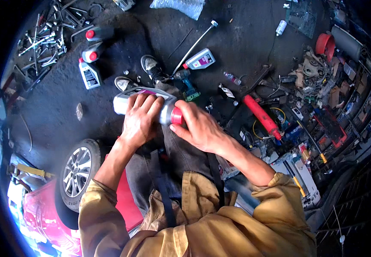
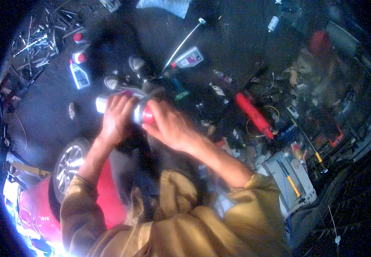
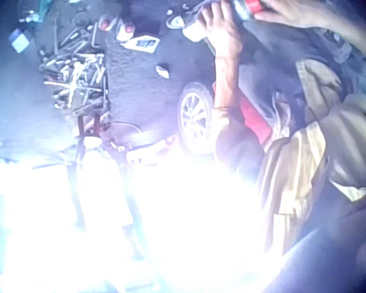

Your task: The person opens several bottles of red fluid and pours the contents into a funnel inserted into the engine bay of a red car. The person handles the bottles one at a time, unscrews the caps, and pours the fluid through the funnel.

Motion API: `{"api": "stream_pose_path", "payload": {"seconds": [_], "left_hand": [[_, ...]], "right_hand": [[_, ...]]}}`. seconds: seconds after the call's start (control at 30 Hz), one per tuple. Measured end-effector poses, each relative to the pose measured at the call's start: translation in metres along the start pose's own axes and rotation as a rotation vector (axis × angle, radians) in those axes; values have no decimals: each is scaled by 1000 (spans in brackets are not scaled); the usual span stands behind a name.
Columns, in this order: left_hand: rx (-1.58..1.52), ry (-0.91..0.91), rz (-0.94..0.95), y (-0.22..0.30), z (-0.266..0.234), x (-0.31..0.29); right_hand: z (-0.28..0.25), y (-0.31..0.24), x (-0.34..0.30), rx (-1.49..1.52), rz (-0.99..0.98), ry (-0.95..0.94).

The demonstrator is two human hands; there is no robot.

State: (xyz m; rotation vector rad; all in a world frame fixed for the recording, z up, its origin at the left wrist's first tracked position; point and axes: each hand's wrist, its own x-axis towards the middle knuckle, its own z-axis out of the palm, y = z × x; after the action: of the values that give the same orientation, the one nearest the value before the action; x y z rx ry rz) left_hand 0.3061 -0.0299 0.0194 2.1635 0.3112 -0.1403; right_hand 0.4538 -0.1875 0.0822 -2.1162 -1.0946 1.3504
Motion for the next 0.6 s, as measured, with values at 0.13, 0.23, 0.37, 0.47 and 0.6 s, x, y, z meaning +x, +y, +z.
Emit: {"api": "stream_pose_path", "payload": {"seconds": [0.13, 0.23, 0.37, 0.47, 0.6], "left_hand": [[-53, 10, 3, -10, 26, -1], [-46, 61, -34, -20, 47, -3], [9, 92, -200, -40, 73, 6], [83, 12, -409, -66, 90, 18], [-72, 212, -759, -137, 114, -9]], "right_hand": [[39, 5, -5, 240, 317, 6], [70, 12, -3, 397, 369, 248], [94, 56, 36, 651, 454, 292], [93, 113, 90, 327, 353, 241], [78, 197, 165, -137, 285, 319]]}}
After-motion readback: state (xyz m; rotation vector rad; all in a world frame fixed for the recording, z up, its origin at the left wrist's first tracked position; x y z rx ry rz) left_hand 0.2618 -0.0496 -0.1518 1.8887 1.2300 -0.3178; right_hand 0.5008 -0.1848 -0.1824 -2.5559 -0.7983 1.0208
